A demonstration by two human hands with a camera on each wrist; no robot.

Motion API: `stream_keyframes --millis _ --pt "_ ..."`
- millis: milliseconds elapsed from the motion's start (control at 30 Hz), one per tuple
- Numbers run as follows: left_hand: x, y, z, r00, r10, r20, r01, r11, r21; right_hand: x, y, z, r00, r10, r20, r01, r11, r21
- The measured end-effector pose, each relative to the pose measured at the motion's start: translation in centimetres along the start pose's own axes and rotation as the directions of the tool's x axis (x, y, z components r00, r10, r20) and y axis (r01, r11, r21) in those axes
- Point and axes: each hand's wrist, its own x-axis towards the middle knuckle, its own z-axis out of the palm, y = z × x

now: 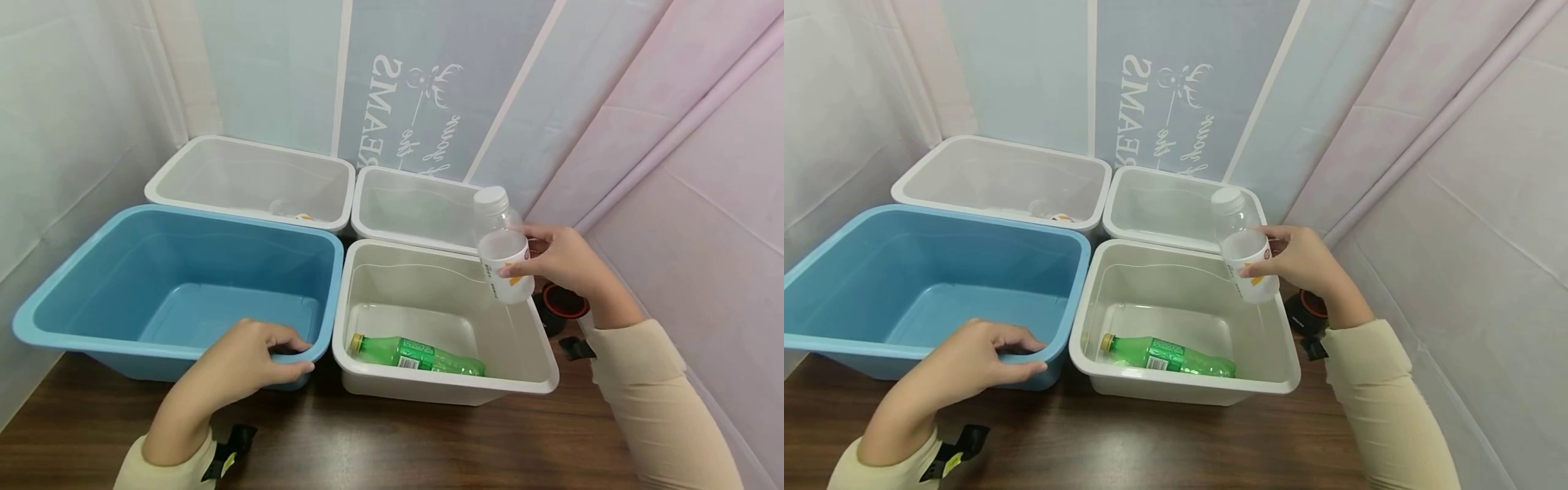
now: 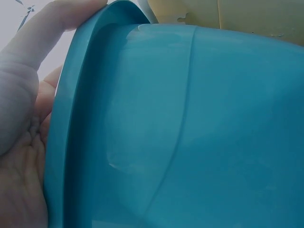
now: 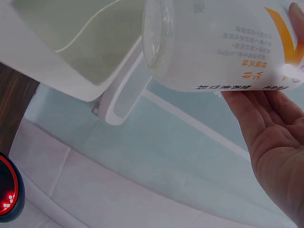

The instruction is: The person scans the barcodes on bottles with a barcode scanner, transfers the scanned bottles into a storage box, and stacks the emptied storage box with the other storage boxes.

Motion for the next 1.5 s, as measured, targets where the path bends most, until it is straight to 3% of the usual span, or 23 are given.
stream_keyframes --millis 233,667,1500 --pt "0.0 -0.1 0.1 1.000 0.000 0.003 0.000 1.000 -0.003 -1.0 0.3 -1.1 0.997 0.019 -0.080 -0.020 1.000 -0.015" --pt "-0.1 0.0 0.0 1.000 0.000 0.002 0.000 1.000 -0.016 -2.7 1.5 -2.9 0.985 0.110 -0.130 -0.109 0.994 0.013" --pt "0.0 -0.1 0.0 1.000 -0.007 0.013 0.007 1.000 -0.006 -4.6 4.5 -4.1 0.961 0.167 -0.222 -0.164 0.986 0.031"
